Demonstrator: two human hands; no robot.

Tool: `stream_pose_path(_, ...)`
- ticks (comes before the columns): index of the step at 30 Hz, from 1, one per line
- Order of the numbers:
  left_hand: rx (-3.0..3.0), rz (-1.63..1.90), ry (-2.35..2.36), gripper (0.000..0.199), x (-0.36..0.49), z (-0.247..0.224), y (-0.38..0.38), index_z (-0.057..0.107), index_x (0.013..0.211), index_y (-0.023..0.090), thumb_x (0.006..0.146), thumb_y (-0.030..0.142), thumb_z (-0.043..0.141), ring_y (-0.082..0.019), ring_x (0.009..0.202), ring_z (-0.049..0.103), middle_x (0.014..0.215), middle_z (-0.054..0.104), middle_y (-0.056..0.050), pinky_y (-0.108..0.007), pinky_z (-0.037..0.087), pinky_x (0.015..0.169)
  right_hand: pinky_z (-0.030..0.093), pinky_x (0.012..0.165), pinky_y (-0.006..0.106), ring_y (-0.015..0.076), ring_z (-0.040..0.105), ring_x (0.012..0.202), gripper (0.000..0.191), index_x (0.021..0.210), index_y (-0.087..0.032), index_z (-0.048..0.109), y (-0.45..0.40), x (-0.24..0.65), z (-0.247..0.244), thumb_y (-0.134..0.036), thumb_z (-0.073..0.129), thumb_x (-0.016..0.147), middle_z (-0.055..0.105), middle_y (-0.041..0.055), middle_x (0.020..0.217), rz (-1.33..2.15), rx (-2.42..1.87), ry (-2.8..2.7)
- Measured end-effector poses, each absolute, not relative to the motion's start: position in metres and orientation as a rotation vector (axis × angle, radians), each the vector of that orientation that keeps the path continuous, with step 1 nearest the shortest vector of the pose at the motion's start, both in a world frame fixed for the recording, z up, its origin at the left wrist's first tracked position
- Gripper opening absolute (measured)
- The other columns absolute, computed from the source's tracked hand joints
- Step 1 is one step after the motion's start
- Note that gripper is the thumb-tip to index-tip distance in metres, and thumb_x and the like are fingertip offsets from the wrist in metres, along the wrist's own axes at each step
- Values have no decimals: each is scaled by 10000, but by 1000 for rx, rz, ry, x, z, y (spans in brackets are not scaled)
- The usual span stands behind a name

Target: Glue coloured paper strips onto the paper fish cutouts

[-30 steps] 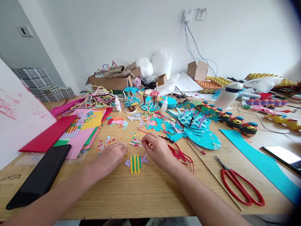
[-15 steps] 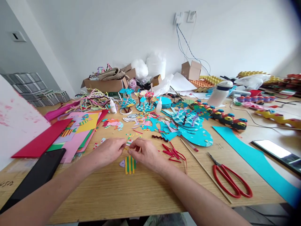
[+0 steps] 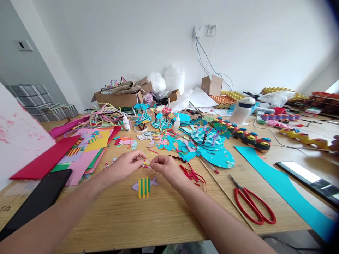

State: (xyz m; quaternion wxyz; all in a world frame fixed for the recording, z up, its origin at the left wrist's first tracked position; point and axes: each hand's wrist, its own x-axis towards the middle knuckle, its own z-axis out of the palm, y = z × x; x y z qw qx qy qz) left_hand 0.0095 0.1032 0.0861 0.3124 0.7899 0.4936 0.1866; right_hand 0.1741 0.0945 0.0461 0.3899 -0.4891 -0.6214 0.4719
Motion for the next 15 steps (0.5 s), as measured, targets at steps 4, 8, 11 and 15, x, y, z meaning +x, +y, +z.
stream_pose_path(4,1858,685,1192,239,16,79,100,518,779,153,744,375,439,-121,632,485,691,526,10,-230,399,583,279,467,197,57,373,456,113,590,-139,555,92,175,49,-240,558,640,480,-47,510,1394,-1106,-1360)
stream_pose_path(8,1886,747,1259,221,21,74,103,485,640,157,728,359,460,-104,567,420,580,446,43,-219,347,541,278,470,193,56,375,451,117,602,-135,551,91,175,50,-246,564,635,467,-50,501,1444,-1058,-1314)
stream_pose_path(11,1832,740,1241,233,20,77,107,471,622,159,713,374,469,-97,544,395,554,415,54,-220,323,532,303,485,194,62,388,466,122,626,-142,534,92,179,53,-249,533,684,469,-46,523,1409,-1061,-1365)
stream_pose_path(15,1711,654,1112,268,16,87,107,482,664,156,686,422,505,-102,559,420,582,435,47,-233,348,565,349,520,212,93,443,538,37,676,-159,524,86,190,61,-136,512,703,511,-22,602,931,-1227,-1697)
